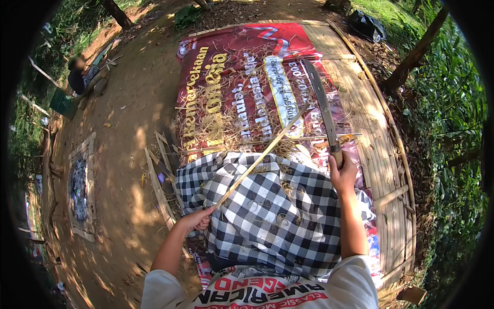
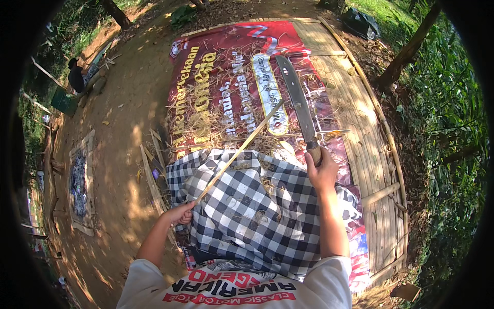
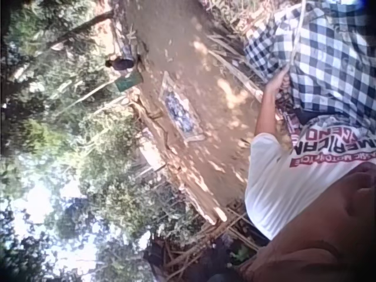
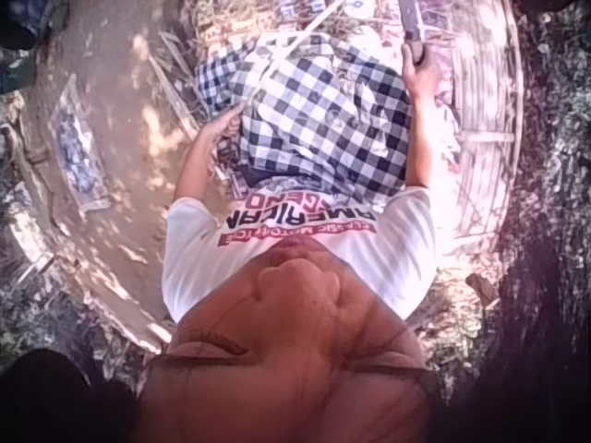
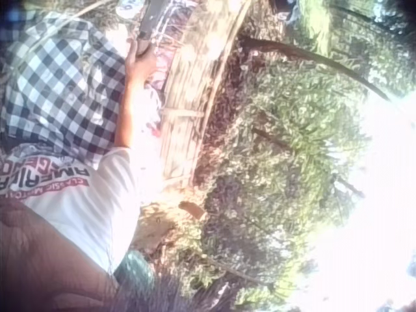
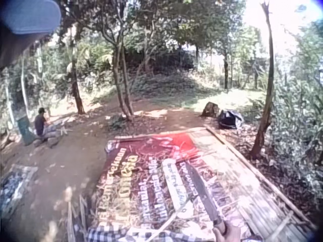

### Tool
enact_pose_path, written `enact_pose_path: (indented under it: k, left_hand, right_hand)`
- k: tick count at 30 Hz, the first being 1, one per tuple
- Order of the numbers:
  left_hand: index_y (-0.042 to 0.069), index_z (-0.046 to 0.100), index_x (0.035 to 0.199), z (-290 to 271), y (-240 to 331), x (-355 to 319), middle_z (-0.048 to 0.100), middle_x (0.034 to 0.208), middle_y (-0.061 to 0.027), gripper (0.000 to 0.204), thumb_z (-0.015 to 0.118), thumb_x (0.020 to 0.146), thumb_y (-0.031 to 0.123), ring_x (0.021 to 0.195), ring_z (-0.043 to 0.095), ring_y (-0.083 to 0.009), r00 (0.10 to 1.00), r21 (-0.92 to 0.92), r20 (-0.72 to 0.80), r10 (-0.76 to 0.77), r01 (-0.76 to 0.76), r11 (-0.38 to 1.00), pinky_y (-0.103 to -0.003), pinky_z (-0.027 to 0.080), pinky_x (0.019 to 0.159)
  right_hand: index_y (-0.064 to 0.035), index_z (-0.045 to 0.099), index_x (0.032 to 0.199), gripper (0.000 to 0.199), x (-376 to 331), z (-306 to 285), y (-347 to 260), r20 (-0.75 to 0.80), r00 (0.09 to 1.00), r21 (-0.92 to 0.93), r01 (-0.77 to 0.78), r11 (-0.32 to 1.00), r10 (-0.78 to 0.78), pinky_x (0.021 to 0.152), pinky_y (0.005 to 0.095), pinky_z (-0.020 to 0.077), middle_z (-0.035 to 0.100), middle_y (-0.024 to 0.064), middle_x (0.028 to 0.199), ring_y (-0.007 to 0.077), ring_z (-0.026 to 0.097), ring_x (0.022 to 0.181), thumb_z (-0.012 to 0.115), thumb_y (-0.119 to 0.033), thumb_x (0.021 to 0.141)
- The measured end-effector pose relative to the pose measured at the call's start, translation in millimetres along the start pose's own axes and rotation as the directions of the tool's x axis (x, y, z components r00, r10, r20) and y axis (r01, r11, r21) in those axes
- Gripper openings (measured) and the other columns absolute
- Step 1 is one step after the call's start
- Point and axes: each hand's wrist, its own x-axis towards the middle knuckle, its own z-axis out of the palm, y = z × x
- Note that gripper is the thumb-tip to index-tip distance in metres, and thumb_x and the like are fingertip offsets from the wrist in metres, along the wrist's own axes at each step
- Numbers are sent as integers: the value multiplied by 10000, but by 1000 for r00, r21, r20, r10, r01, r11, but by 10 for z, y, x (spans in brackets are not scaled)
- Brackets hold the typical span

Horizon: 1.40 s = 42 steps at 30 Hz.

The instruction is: The person trims a long thin bamboo stick using a large knife while holding it over a cloth-covered bamboo platform.

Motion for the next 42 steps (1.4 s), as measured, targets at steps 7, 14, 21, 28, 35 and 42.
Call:
enact_pose_path:
  k: [7, 14, 21, 28, 35, 42]
  left_hand:
    - [143, 376, 516, 52, 110, -108, 310, 482, 69, 626, 463, 939, 597, 403, 253, -55, 986, 194, -161, 50, -18, 981, -233, 161, 400]
    - [-55, 564, 753, 261, 72, -177, 527, 588, -190, 536, 507, 954, 438, 599, 565, -356, 749, 783, -403, 526, -15, 621, -430, 438, 615]
    - [-51, 591, 849, 222, -143, -152, 581, 692, -219, 477, 511, 957, 407, 656, 577, -346, 729, 793, -318, 606, -146, 591, -419, 448, 644]
    - [-86, 567, 791, 138, -54, -216, 576, 672, -200, 631, 496, 942, 522, 643, 560, -246, 838, 782, -393, 377, 89, 617, -400, 449, 628]
    - [-46, 534, 758, -191, -367, -73, 553, 658, -117, 689, 425, 941, 609, 614, 522, -210, 909, 650, -345, 233, 52, 758, -364, 454, 631]
    - [-51, 564, 680, -187, -424, 7, 566, 624, -153, 737, 402, 941, 618, 604, 534, -271, 898, 682, -338, 281, 28, 731, -404, 453, 651]
  right_hand:
    - [-22, 601, 963, 505, -90, 127, -40, 147, 837, -69, 541, 838, -527, 639, 410, 465, 617, 139, 736, 334, 606, 661, 732, -460, 747]
    - [-22, 577, 939, 568, -226, 178, -57, 352, 707, -101, 680, 726, -614, 613, 379, 482, 585, 108, 739, 295, 611, 661, 700, -543, 751]
    - [-11, 583, 971, 590, -219, 176, -114, 404, 709, -88, 659, 747, -578, 639, 380, 489, 606, 119, 775, 309, 626, 691, 712, -538, 738]
    - [-13, 584, 954, 559, -174, 202, -32, 330, 756, -96, 623, 776, -566, 610, 388, 473, 592, 118, 732, 307, 615, 667, 664, -541, 790]
    - [-35, 602, 940, 550, 134, 175, 206, 259, 913, -303, 387, 871, -316, 615, 409, 495, 648, 165, 758, 334, 648, 693, 667, -558, 781]
    - [-12, 632, 919, 411, 174, 37, 234, -46, 988, -96, -154, 983, 150, 604, 457, 471, 629, 190, 672, 385, 639, 686, 646, -418, 861]
